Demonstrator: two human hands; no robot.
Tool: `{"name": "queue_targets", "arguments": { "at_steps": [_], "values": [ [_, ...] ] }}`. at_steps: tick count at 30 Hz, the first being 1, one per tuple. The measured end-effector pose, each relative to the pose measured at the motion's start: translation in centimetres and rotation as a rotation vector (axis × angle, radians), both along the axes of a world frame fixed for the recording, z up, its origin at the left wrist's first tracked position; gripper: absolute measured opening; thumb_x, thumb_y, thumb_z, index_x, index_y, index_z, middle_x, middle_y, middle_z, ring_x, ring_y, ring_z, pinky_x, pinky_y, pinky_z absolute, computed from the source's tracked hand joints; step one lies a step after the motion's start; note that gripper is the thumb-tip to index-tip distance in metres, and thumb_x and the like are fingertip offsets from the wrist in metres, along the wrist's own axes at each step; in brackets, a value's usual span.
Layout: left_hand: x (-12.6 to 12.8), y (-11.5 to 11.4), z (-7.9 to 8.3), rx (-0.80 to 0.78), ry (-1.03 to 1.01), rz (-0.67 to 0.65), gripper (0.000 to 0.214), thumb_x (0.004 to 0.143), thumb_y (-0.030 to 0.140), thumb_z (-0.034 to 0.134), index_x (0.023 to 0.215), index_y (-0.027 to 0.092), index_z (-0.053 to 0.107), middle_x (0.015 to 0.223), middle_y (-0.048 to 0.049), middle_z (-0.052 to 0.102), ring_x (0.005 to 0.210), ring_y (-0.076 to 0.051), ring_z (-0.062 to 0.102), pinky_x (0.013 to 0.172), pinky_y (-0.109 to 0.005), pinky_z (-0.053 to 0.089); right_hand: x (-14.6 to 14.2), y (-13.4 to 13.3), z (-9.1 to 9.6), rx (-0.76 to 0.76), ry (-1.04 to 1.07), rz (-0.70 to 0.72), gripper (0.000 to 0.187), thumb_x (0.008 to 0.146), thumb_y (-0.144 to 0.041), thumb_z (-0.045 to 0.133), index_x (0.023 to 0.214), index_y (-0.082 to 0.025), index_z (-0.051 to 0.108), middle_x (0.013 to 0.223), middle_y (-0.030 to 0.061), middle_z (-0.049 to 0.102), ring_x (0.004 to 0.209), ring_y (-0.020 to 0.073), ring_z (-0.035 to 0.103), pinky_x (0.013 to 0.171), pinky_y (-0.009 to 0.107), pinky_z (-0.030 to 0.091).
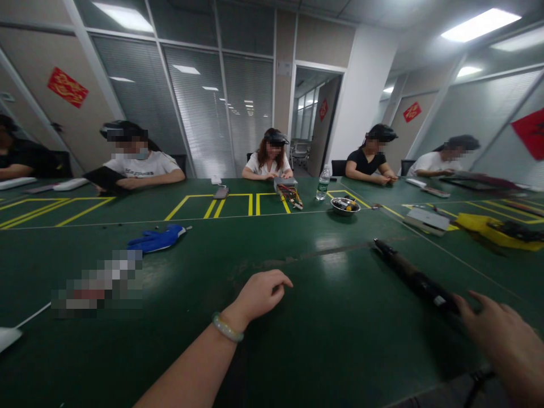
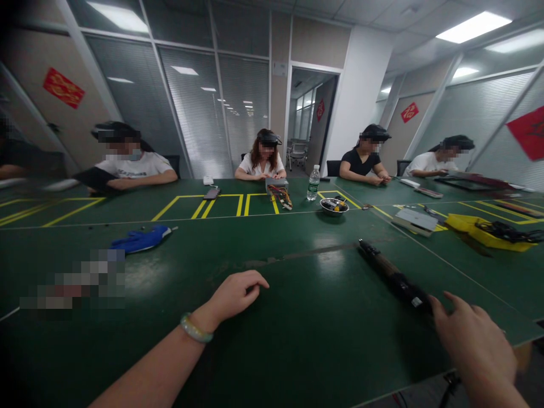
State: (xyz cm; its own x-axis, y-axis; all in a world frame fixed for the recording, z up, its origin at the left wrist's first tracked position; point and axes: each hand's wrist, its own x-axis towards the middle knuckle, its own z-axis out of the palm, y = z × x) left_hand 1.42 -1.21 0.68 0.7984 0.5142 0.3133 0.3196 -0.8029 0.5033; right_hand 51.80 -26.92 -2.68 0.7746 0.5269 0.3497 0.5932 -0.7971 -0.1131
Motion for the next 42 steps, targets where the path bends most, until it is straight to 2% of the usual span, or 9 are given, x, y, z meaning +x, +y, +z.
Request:
{"name": "queue_targets", "arguments": {
  "at_steps": [3, 7, 13, 18, 23, 27, 32, 37, 42],
  "values": [
    [0.0, -0.1, 0.2, -0.010, 0.000, 0.007, 0.026, 0.090, 0.015, 0.045, 0.104, 0.024, 0.066, 0.103, 0.0003, 0.067, 0.088, -0.013, 0.062, 0.083, -0.027, 0.048, -2.9, 2.5, 1.2, 0.012, 0.013, -0.015, 0.087, 0.080, -0.079, 0.030, 0.140, -0.019, 0.049, 0.128, 0.0263, 0.050, 0.112, 0.0429, 0.051, 0.082, 0.051, 0.043],
    [-0.1, -0.1, 0.3, -0.022, 0.000, 0.015, 0.026, 0.091, 0.016, 0.045, 0.105, 0.023, 0.066, 0.105, -0.0006, 0.067, 0.090, -0.014, 0.062, 0.083, -0.028, 0.049, -3.9, 4.2, 1.2, -0.004, 0.123, 0.077, 0.085, 0.078, -0.080, 0.036, 0.135, -0.019, 0.053, 0.124, 0.0239, 0.055, 0.112, 0.0416, 0.052, 0.085, 0.051, 0.042],
    [0.0, 0.0, 0.2, -0.038, -0.055, 0.039, 0.025, 0.090, 0.017, 0.047, 0.104, 0.025, 0.066, 0.104, 0.0010, 0.067, 0.092, -0.014, 0.063, 0.086, -0.028, 0.049, -2.6, 3.6, 0.7, 0.026, 0.223, 0.107, 0.078, 0.070, -0.081, 0.050, 0.129, -0.031, 0.058, 0.122, 0.0184, 0.057, 0.103, 0.0389, 0.058, 0.074, 0.047, 0.045],
    [0.1, 0.0, 0.3, -0.021, -0.074, 0.060, 0.027, 0.089, 0.015, 0.047, 0.104, 0.024, 0.066, 0.105, 0.0004, 0.068, 0.096, -0.015, 0.062, 0.089, -0.029, 0.048, -3.2, 3.5, 1.2, 0.034, 0.233, 0.102, 0.077, 0.071, -0.081, 0.051, 0.128, -0.030, 0.060, 0.123, 0.0178, 0.058, 0.100, 0.0397, 0.060, 0.067, 0.045, 0.046],
    [0.0, -0.6, 1.1, 0.052, -0.092, 0.036, 0.030, 0.091, 0.018, 0.048, 0.116, 0.025, 0.062, 0.112, -0.0015, 0.066, 0.105, -0.017, 0.059, 0.096, -0.035, 0.046, -5.0, 2.7, 1.0, 0.054, 0.236, 0.253, 0.073, 0.070, -0.079, 0.055, 0.126, -0.033, 0.060, 0.121, 0.0105, 0.060, 0.099, 0.0370, 0.061, 0.071, 0.044, 0.049],
    [0.3, -1.9, 1.9, 0.129, -0.063, -0.049, 0.047, 0.089, 0.028, 0.056, 0.136, 0.029, 0.048, 0.130, -0.0028, 0.058, 0.119, -0.020, 0.053, 0.104, -0.040, 0.041, -9.9, 2.9, 1.4, 0.050, 0.252, 0.493, 0.063, 0.074, -0.071, 0.059, 0.125, -0.034, 0.060, 0.121, 0.0054, 0.061, 0.099, 0.0312, 0.061, 0.076, 0.040, 0.050],
    [1.9, -3.9, 1.5, 0.206, 0.028, -0.173, 0.082, 0.079, 0.047, 0.069, 0.148, 0.032, 0.029, 0.151, -0.0041, 0.038, 0.140, -0.026, 0.032, 0.115, -0.046, 0.026, -20.9, 6.7, 2.9, -0.011, 0.345, 0.820, 0.056, 0.079, -0.061, 0.062, 0.126, -0.032, 0.059, 0.117, 0.0051, 0.060, 0.105, 0.0273, 0.057, 0.088, 0.037, 0.046],
    [1.2, -3.3, -0.2, 0.197, 0.117, -0.070, 0.085, 0.078, 0.033, 0.070, 0.149, 0.031, 0.025, 0.150, -0.0051, 0.040, 0.134, -0.024, 0.042, 0.114, -0.043, 0.028, -29.9, 13.8, 3.8, -0.053, 0.370, 1.106, 0.061, 0.069, -0.059, 0.076, 0.119, -0.027, 0.062, 0.116, 0.0066, 0.061, 0.108, 0.0277, 0.052, 0.096, 0.040, 0.036],
    [-1.8, 0.2, -0.6, 0.180, 0.168, 0.189, 0.077, 0.079, 0.034, 0.069, 0.147, 0.027, 0.033, 0.139, -0.0084, 0.051, 0.120, -0.027, 0.053, 0.100, -0.042, 0.041, -32.7, 21.0, 3.6, -0.093, 0.307, 1.301, 0.058, 0.073, -0.059, 0.074, 0.119, -0.026, 0.059, 0.118, 0.0060, 0.061, 0.115, 0.0277, 0.046, 0.101, 0.044, 0.026]
  ]
}}
